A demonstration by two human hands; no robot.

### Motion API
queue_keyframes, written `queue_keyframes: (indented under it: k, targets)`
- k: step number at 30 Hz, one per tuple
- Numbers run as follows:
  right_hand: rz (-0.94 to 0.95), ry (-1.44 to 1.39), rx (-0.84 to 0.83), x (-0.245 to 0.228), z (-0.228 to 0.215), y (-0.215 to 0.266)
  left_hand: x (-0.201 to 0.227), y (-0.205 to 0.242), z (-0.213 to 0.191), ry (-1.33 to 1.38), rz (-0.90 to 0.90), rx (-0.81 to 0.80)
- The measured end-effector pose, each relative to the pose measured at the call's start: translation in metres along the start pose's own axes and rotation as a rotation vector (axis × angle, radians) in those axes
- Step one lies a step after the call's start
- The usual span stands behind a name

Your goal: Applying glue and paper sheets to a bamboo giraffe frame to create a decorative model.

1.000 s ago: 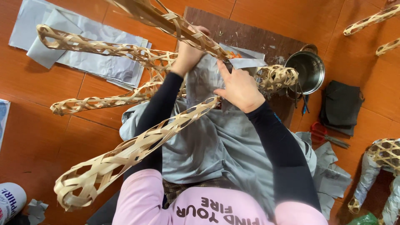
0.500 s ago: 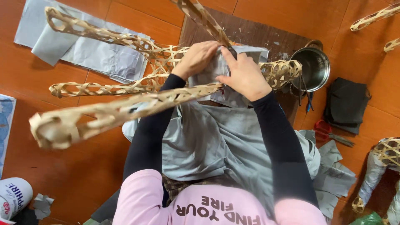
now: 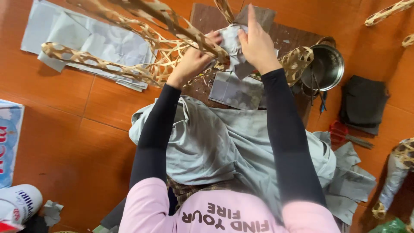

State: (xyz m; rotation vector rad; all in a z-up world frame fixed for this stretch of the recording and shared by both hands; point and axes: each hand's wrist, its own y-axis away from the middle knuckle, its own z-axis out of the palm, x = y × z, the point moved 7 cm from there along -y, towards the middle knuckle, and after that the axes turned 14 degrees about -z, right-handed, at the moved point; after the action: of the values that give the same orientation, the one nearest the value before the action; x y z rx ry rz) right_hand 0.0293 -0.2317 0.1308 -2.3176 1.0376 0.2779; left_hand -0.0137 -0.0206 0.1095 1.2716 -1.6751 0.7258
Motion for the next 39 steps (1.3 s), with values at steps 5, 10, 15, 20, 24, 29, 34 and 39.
queue_keyframes:
  k: [5,10,15,20,24,29,34,39]
  targets:
    - [0.114,-0.027,-0.026,0.003,0.001,0.002,0.067,0.054,-0.007,-0.166,0.158,-0.086]
    - [-0.021,0.016,0.073,0.001,0.0,0.003,0.057,0.06,0.013,-0.46,0.288,0.08]
    - [-0.024,0.013,0.068,0.01,0.007,0.001,0.036,0.068,0.03,-0.408,0.261,0.2]
    - [0.001,0.022,0.057,0.012,0.006,-0.004,0.029,0.068,0.045,-0.455,0.209,0.252]
    - [0.011,0.022,0.07,0.011,0.005,-0.003,0.019,0.068,0.062,-0.408,0.2,0.272]
    - [0.003,0.044,0.066,0.011,0.007,0.0,-0.01,0.061,0.093,-0.46,0.165,0.429]
    - [0.003,0.019,0.063,-0.002,-0.004,-0.003,-0.028,0.048,0.135,-0.51,0.086,0.541]
    - [0.022,0.015,0.059,0.002,0.001,0.003,-0.029,0.052,0.154,-0.537,0.015,0.72]
